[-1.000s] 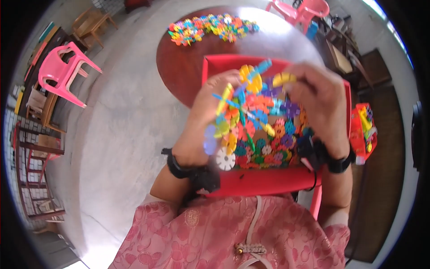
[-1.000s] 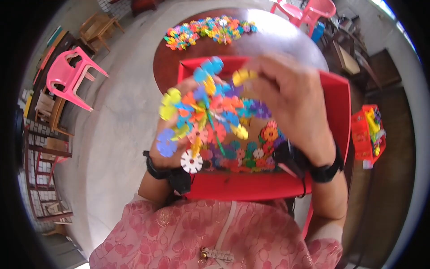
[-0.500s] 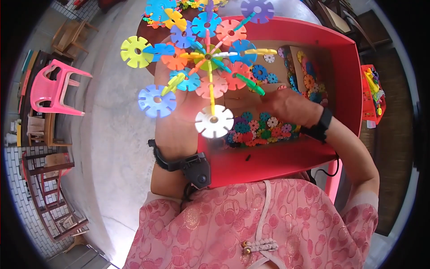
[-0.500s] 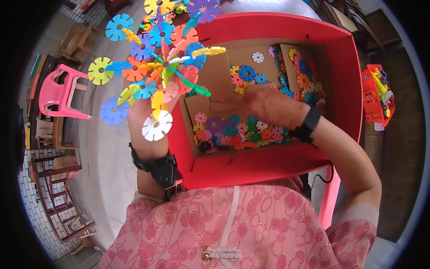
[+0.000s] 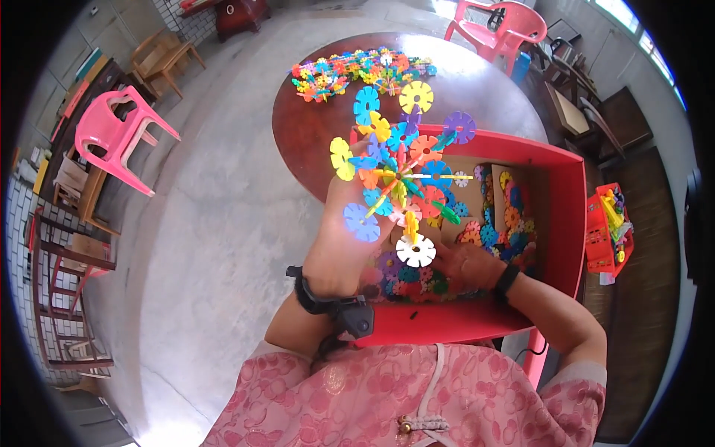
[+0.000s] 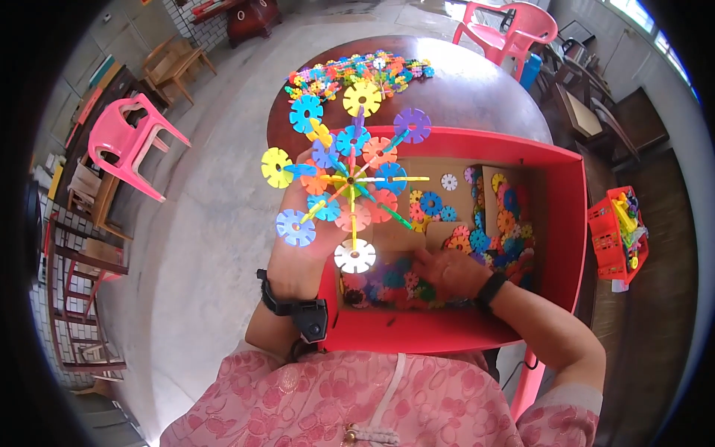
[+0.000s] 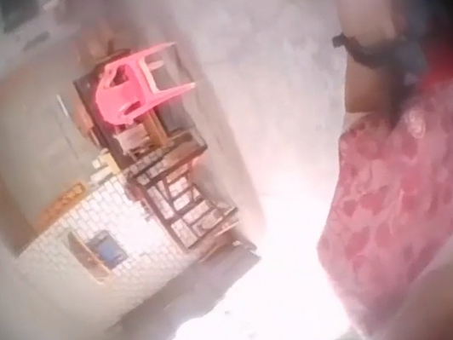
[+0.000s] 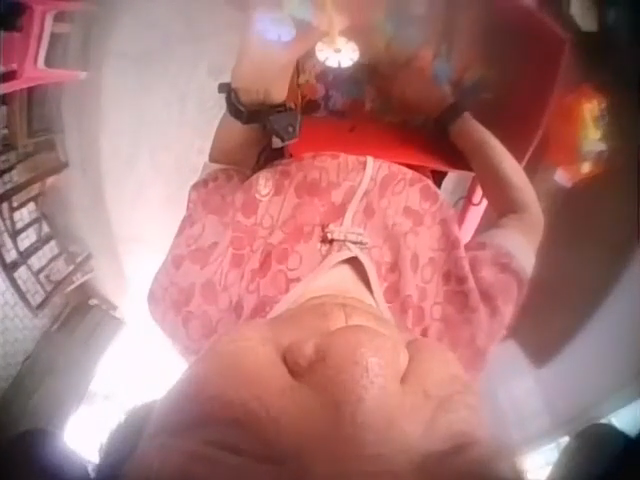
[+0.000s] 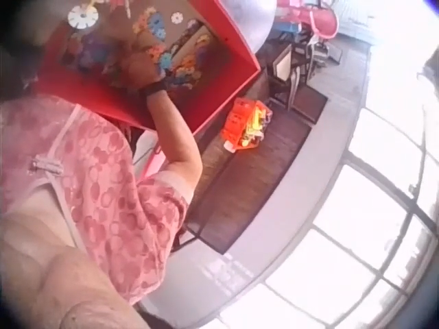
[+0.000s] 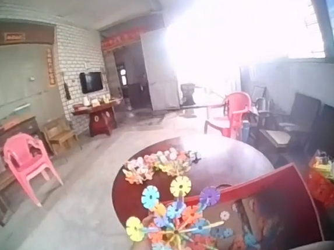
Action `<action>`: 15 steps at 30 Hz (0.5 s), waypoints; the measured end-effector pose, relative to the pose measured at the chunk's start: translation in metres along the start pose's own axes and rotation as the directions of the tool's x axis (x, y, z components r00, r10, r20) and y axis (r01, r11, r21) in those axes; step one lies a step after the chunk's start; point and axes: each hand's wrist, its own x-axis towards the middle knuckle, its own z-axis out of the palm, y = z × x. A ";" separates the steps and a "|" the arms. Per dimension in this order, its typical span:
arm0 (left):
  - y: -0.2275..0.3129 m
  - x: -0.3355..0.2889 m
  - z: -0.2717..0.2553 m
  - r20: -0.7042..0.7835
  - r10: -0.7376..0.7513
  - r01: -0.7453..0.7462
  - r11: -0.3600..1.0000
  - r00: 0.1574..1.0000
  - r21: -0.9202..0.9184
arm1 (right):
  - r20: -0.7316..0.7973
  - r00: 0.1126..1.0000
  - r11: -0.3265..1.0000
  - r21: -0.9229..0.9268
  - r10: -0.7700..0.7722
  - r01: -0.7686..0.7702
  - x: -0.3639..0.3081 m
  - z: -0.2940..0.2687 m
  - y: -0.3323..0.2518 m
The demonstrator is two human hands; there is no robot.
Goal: The person assembles a colorful interlocking disc toy by attaching plastic pieces from a box to a growing structure.
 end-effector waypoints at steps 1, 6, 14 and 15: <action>-0.003 0.000 -0.003 0.004 0.011 -0.011 1.000 1.000 -0.002 | -0.002 1.000 0.999 0.033 0.005 -0.005 0.000 -0.004 0.000; -0.001 0.007 -0.002 -0.045 0.136 -0.108 0.915 0.990 0.389 | -0.075 0.994 0.992 0.106 0.078 -0.069 -0.005 -0.001 0.010; -0.006 0.005 0.014 0.074 0.081 -0.062 0.972 0.994 -0.229 | -0.425 0.743 0.823 0.486 0.518 -0.295 -0.008 -0.131 0.003; -0.007 0.005 0.014 0.039 0.089 -0.077 0.969 0.995 -0.237 | -0.404 0.656 0.695 0.670 0.637 -0.262 -0.006 -0.145 -0.007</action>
